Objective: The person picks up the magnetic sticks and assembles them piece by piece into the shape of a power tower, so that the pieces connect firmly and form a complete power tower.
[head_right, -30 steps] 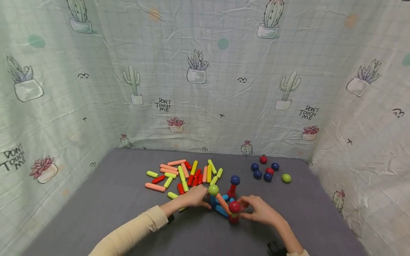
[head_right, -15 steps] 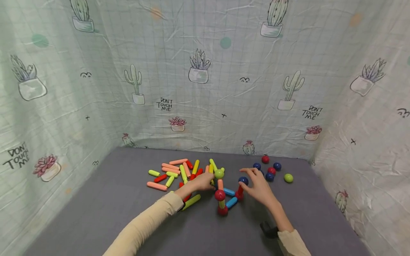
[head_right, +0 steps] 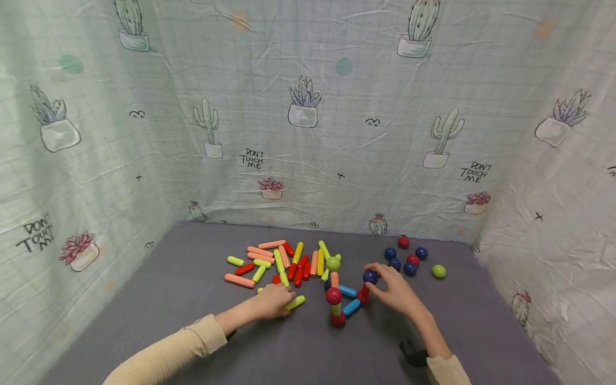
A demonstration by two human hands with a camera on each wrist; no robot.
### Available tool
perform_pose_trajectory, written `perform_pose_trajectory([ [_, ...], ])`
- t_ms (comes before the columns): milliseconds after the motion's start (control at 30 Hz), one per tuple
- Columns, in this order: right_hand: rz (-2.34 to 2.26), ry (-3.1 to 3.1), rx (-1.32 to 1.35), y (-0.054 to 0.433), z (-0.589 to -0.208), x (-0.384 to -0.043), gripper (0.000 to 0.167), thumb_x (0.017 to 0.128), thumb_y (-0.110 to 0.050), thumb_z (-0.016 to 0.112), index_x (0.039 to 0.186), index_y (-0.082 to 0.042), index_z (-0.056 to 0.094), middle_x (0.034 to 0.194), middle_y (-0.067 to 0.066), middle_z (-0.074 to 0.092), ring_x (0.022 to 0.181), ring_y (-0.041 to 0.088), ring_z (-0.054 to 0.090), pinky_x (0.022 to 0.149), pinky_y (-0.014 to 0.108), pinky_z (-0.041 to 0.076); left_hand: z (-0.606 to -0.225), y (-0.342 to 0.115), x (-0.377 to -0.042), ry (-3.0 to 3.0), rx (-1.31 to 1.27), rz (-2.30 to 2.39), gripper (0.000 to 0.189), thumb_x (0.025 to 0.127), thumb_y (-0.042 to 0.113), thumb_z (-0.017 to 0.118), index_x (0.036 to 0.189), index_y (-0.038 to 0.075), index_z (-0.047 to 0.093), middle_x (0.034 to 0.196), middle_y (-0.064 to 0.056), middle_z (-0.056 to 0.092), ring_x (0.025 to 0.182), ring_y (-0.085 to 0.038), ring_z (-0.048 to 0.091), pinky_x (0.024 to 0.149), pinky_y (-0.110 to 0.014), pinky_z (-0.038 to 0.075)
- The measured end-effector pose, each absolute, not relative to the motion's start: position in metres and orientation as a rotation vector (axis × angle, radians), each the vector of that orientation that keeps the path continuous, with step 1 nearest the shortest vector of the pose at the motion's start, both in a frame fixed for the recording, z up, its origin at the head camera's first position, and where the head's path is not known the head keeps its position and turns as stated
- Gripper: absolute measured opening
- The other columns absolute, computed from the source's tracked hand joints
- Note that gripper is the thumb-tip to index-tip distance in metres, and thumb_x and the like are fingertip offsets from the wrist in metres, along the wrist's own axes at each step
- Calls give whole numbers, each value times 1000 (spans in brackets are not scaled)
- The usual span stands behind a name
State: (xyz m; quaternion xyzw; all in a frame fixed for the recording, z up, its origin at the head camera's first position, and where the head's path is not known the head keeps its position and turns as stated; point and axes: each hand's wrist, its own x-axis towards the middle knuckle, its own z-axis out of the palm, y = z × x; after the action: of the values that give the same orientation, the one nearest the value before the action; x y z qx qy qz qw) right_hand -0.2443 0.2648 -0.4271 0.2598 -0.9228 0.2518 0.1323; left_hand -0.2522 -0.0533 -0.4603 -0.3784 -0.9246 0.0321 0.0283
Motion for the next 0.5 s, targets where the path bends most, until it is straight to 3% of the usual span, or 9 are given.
perform_pose_trajectory([
  [133, 742, -2675, 763, 266, -430, -243, 29, 82, -18, 63, 110, -15, 55, 103, -1, 60, 85, 12, 55, 70, 30, 47, -453, -50, -247, -2855, -1069, 8, 12, 75, 22, 66, 84, 16, 61, 66, 4, 46, 60, -10, 39, 51, -22, 28],
  [267, 750, -2654, 786, 267, -433, -242, 28, 82, -18, 63, 109, -15, 55, 101, -2, 61, 81, 9, 54, 68, 27, 47, -419, -38, -246, -2756, -974, -442, 15, 80, 22, 62, 91, 14, 56, 67, 2, 48, 61, -11, 41, 54, -21, 28],
  [500, 758, -2615, 820, 267, -436, -243, 28, 81, -16, 64, 108, -15, 55, 101, -1, 61, 80, 8, 55, 67, 26, 47, -376, 1, -236, -2393, -1133, -1294, 24, 81, 10, 61, 103, 9, 52, 83, -6, 62, 74, -19, 56, 64, -20, 45],
])
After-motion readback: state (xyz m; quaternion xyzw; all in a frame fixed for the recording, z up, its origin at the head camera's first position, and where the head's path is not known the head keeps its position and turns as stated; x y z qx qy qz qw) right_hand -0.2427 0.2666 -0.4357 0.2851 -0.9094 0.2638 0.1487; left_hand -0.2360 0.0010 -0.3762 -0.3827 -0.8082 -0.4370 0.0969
